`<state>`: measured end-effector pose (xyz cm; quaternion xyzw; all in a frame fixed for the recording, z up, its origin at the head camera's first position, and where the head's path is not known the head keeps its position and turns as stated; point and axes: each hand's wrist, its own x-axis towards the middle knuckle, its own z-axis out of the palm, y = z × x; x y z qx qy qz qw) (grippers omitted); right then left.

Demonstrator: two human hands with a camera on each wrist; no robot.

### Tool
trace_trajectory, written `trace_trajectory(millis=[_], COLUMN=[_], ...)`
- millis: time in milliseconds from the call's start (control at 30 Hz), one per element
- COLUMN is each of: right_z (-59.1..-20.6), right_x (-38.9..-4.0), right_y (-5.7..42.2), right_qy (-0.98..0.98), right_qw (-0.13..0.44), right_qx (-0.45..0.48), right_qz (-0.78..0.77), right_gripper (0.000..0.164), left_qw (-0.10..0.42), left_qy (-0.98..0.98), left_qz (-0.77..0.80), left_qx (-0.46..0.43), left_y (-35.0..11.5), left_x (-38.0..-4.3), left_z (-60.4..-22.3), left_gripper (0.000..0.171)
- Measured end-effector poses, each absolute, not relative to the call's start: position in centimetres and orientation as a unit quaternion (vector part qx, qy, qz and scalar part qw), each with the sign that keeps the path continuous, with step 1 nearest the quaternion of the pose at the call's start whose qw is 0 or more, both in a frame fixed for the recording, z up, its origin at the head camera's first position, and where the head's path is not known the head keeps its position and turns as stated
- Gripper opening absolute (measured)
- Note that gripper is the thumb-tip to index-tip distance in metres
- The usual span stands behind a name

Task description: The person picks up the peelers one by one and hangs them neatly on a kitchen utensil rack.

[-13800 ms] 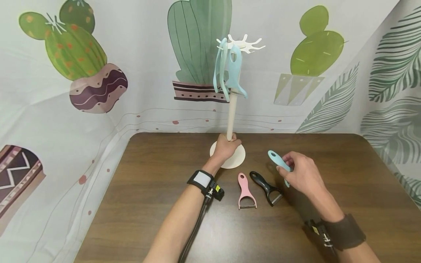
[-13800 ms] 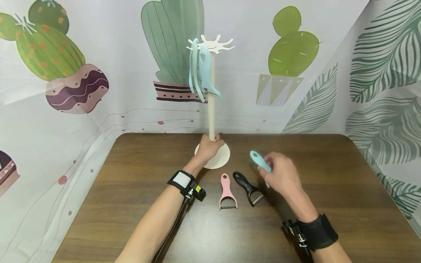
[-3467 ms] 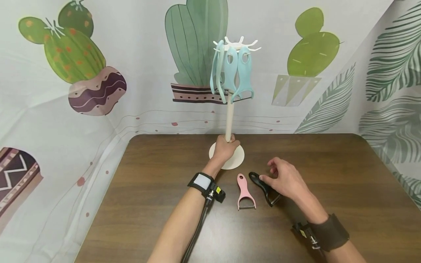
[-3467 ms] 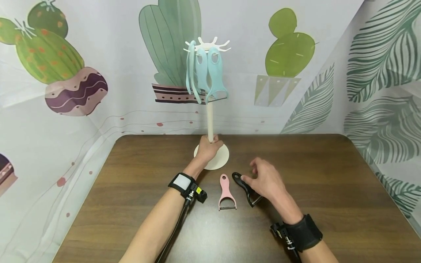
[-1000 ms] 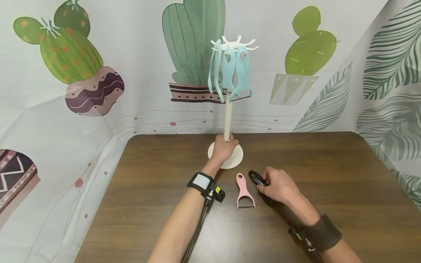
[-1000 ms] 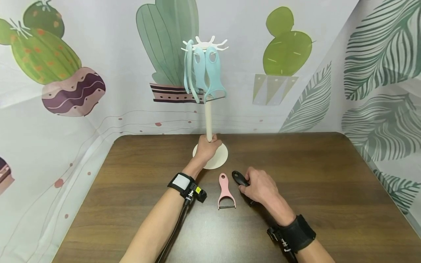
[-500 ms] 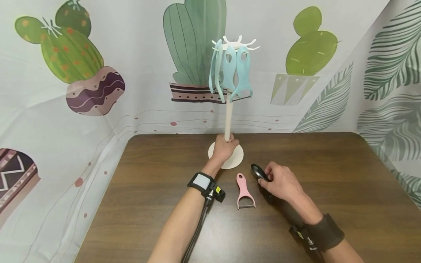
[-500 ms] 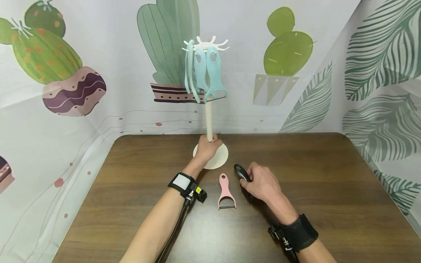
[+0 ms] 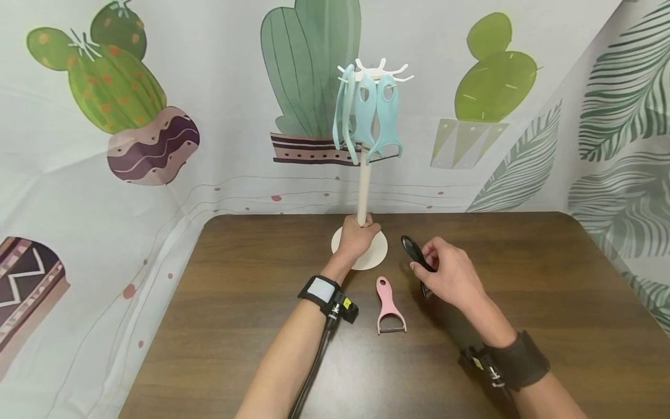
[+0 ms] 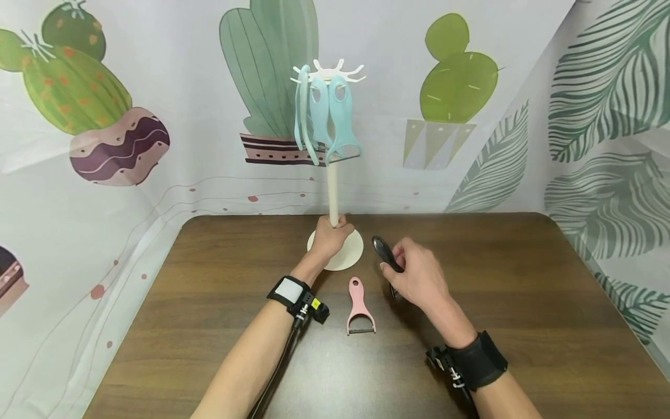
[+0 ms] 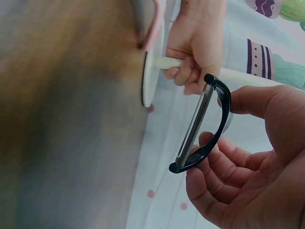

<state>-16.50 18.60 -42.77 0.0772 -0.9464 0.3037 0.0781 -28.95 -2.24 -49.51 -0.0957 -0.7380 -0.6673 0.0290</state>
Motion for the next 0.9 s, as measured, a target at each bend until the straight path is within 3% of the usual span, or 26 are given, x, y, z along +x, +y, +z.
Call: trace_trajectory(millis=[900], right_z=[-38.2], right_x=[-17.8], right_y=[18.2], right_qy=[-0.917], right_qw=[0.148], right_qx=[0.079], right_qz=[0.361], right_gripper=[0.026], left_qw=[0.024], left_qy=[-0.736], left_qz=[-0.669], left_qx=[-0.098], left_y=[-2.3], left_x=[-29.0], left_z=[-49.6], left_gripper=[0.045])
